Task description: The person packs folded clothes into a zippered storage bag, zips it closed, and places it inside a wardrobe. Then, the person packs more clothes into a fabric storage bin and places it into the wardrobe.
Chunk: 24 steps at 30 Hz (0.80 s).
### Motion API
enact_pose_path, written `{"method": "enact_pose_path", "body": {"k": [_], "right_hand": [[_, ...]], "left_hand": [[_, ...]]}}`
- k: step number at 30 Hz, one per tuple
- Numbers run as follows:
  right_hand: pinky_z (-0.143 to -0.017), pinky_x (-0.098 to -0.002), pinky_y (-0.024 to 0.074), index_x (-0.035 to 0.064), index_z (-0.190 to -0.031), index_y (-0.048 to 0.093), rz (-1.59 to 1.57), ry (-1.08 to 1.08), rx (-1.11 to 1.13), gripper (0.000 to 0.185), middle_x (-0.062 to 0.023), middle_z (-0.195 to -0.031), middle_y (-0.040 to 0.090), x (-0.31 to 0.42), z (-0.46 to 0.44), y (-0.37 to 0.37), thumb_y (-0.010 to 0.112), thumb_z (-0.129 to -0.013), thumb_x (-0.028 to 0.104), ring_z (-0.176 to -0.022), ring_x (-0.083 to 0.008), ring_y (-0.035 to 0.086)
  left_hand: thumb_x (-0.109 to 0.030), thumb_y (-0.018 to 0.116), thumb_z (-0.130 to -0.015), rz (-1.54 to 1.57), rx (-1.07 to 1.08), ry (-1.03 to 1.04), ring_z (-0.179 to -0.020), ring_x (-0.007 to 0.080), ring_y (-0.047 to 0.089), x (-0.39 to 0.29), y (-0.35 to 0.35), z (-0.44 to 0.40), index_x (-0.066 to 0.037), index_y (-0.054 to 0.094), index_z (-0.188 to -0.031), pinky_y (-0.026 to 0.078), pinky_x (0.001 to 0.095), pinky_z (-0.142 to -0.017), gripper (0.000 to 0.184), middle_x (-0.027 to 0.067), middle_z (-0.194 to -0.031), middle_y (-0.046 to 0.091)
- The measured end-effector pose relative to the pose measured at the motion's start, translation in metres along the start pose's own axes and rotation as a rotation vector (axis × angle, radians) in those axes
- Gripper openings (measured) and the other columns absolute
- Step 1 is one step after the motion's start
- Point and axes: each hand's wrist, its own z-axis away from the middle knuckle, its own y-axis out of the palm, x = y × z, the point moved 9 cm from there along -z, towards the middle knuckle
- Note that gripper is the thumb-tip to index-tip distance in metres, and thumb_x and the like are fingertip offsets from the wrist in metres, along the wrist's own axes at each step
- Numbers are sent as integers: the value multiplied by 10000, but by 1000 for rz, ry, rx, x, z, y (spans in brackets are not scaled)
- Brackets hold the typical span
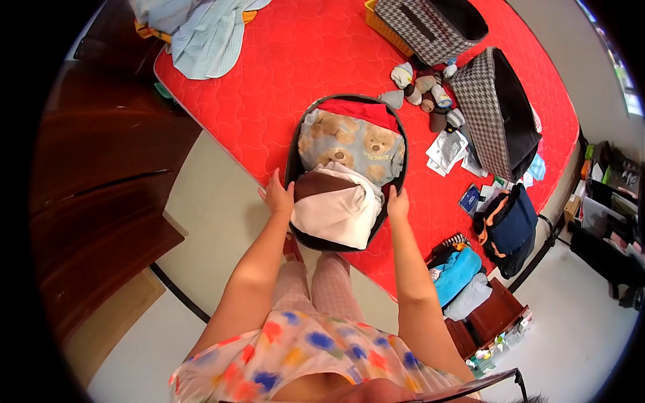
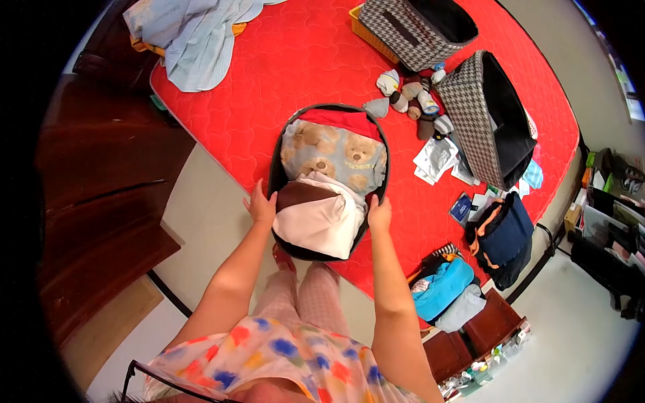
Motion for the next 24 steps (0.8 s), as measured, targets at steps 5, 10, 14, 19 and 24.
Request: {"method": "enact_pose_path", "body": {"k": [5,10,14,19,24], "right_hand": [[-909,-409,423,-46,-1193,535,-327,-65,-103,458,-276,-1146,576,-9,4,15,416,-968,335,-1066,-403,552],[-776,-492,467,-31,-980,608,227,-157,-48,476,-275,-904,633,36,10,-8,391,-962,392,-877,-444,598],[-697,-518,471,-14,-864,603,345,-353,-91,465,-265,-809,633,67,38,-35,397,-955,393,-773,-433,612],[-671,-523,469,-4,-828,605,369,-512,-92,450,-267,-769,623,105,80,-54,415,-948,387,-736,-443,604],[-673,-522,452,-19,-792,605,266,-619,20,473,-283,-766,605,120,49,-57,431,-943,394,-753,-459,588]], "left_hand": [[-351,462,-938,98,169,-93,-932,389,585,17,29,-13,-56,600,-1068,446,466,-836,351,195,-1004,630],[-355,439,-949,77,130,67,-873,408,584,-9,0,-10,-33,600,-968,462,481,-736,360,223,-939,622],[-350,440,-947,225,-108,267,-852,405,576,-7,-38,15,-23,573,-867,454,482,-727,362,211,-870,615],[-323,460,-934,155,-27,278,-780,399,557,16,-92,48,-23,544,-772,417,487,-707,351,199,-826,603],[-311,475,-929,205,-58,153,-748,387,554,20,-84,62,-16,537,-755,414,460,-696,348,194,-789,599]]}}
